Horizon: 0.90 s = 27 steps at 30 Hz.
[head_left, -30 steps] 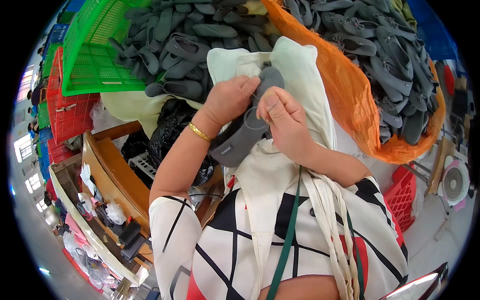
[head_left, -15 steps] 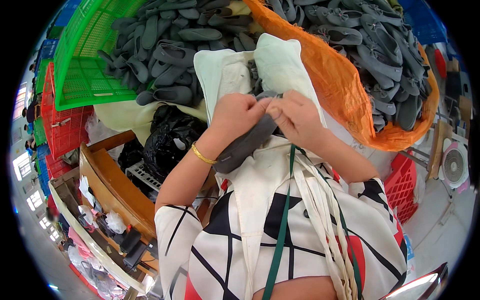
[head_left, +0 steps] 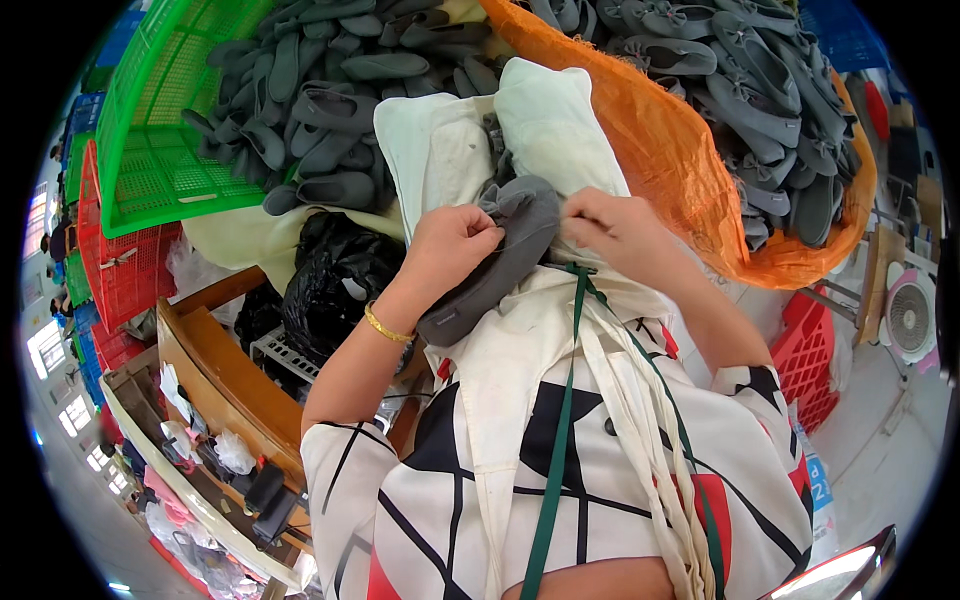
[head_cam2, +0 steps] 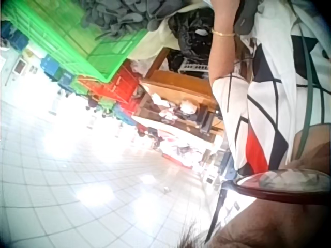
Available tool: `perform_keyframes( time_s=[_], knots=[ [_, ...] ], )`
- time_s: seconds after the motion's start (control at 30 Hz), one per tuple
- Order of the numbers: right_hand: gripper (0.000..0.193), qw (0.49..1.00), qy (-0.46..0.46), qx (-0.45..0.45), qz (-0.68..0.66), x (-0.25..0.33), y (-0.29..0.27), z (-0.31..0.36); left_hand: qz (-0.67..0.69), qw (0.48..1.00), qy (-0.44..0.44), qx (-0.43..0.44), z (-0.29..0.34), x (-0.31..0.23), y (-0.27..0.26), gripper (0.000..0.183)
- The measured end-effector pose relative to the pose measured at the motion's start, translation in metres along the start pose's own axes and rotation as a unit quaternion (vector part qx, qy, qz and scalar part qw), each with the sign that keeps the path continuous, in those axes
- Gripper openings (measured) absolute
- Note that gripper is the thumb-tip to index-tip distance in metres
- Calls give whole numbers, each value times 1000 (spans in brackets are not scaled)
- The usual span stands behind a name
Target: The person is sewing a grey slipper using a needle and thread. They repeatedly insert the needle into the slipper's strap and pull the thread through to secure it. The person works on a single slipper held in their hands, surrounded by large piles of similar slippers in green and orange baskets.
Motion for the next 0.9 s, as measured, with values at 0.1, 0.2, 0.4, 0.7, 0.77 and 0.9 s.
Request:
perform_keyframes(
  time_s=[0.1,0.2,0.4,0.7,0.77,0.9],
  knots=[
    [7,984,-111,-12,138,0,29,-17,-7,1000,2,-16,4,-4,-2,18],
    [7,965,-160,-20,205,-2,42,-30,-8,1000,-3,-3,8,-14,-6,17],
    [8,954,-208,-3,216,-8,45,-44,55,997,40,-26,-2,5,-7,13],
    [4,983,-180,-34,-22,-21,60,-49,247,966,-34,61,-13,30,11,12],
    [6,977,-56,-42,-202,-28,54,-50,307,947,-60,71,-11,33,9,12],
    [11,867,186,-99,-451,-72,5,-29,403,904,-102,97,-9,36,4,10]
  ],
)
Point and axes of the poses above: each hand's wrist, its own z-axis away from the middle knuckle, its own y-axis out of the palm, x = y × z, the point moved 3 cm from there along -z, towards the middle knuckle, and after that the axes turned 11 degrees about -z, right-handed, at the moved point
